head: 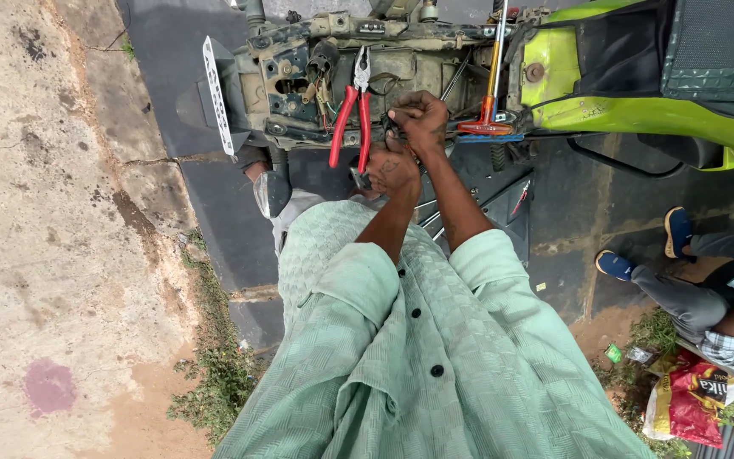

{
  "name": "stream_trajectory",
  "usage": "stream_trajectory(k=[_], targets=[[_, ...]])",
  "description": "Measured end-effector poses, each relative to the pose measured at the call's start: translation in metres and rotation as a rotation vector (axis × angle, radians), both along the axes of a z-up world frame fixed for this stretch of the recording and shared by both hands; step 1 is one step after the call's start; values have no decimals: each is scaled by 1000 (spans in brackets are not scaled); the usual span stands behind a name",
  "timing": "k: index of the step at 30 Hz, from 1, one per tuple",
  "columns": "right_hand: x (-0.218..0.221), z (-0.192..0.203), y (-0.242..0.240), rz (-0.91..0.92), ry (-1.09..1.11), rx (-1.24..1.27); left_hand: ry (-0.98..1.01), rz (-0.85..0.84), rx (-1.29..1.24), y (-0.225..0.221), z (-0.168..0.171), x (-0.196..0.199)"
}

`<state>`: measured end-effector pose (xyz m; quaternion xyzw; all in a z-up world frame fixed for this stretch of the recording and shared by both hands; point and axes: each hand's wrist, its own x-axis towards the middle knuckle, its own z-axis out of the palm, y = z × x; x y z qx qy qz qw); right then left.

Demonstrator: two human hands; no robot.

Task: The person works on the front section of a disassembled scooter frame, manipulating small wiring connectors and components near the handlebar area by hand. They pick up, position, and press small parts into place on the frame throughout the episode.

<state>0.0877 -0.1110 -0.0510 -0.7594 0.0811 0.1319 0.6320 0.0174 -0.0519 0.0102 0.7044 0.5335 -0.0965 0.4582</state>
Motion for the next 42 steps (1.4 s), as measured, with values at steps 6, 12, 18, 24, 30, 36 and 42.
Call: stream_trajectory(k=[6, 12, 18, 24, 30, 36, 42], targets=[[0, -3, -2, -89, -66, -23, -45, -69, -9, 3, -15, -10], [-10, 54, 26, -53, -158, -57, 37, -387, -115, 7, -33, -26], [-8, 78, 59, 214, -206, -107, -326, -998, -49, 96, -4, -62], [-2, 115, 87, 393, -249, -267, -978, -1184, 415, 228, 121, 15], [-27, 117, 99, 365, -274, -400, -410, -1704, 444, 248, 30, 65], [-48, 84, 107, 153, -269, -724, -647, -1250, 61, 260, 82, 71], [-35, 77, 114, -61, 54, -571, -799, -1132, -38, 272, 56, 58]])
